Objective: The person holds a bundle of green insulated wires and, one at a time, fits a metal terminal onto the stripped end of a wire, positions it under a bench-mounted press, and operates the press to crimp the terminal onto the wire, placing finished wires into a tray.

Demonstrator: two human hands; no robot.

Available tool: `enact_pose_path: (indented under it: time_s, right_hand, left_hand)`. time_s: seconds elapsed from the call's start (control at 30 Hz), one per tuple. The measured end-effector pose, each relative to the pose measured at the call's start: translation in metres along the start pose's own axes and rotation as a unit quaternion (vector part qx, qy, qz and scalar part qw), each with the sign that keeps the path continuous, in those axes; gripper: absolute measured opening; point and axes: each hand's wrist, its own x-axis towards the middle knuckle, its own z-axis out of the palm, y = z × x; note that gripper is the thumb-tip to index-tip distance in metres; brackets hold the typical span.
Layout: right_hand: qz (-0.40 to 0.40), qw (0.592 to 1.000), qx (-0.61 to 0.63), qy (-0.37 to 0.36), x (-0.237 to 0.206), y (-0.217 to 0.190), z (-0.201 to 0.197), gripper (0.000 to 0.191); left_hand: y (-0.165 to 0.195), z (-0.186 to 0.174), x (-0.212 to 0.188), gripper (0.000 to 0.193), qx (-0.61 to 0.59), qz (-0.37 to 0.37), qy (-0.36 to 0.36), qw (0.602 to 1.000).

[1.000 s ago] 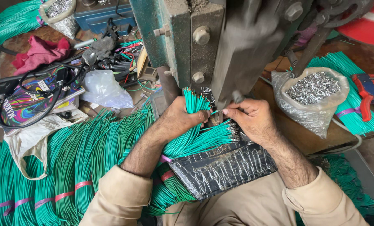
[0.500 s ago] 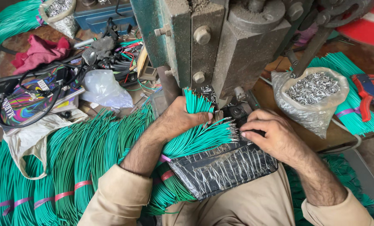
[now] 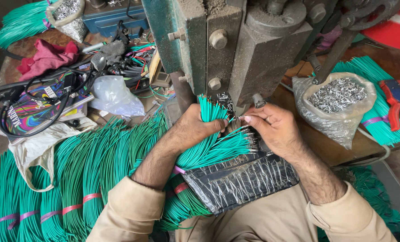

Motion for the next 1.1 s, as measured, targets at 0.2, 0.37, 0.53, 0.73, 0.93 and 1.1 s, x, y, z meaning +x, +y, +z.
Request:
enact_pose_path:
  time_s: [0.2,0.37,0.53,0.73,0.93,1.1]
  right_hand:
    - [0.018,0.992,-0.123,-0.006,0.008,-0.003,0.002,0.014]
    - [0.017,0.993,-0.113,-0.004,0.008,-0.001,0.002,0.013]
    - [0.009,0.992,-0.125,0.008,0.008,0.003,-0.001,0.012]
    - [0.037,0.998,0.035,-0.040,-0.005,-0.007,-0.009,0.020]
    - [0.045,0.936,-0.331,-0.113,-0.021,-0.039,-0.058,0.017]
    - [0.030,0.914,-0.382,-0.134,-0.027,-0.040,-0.055,0.017]
  left_hand:
    - [0.003,-0.003,-0.002,0.013,-0.005,-0.006,0.006,1.000]
    - [0.006,-0.002,-0.001,0.015,0.005,-0.018,0.012,1.000]
    - [0.006,0.002,-0.001,0.015,0.009,-0.017,0.024,1.000]
    - [0.006,0.003,-0.001,0.019,-0.008,0.005,0.023,1.000]
    - [0.000,-0.004,0.003,0.017,0.002,-0.010,-0.009,1.000]
    - [-0.003,-0.002,0.004,0.014,-0.007,-0.008,-0.006,1.000]
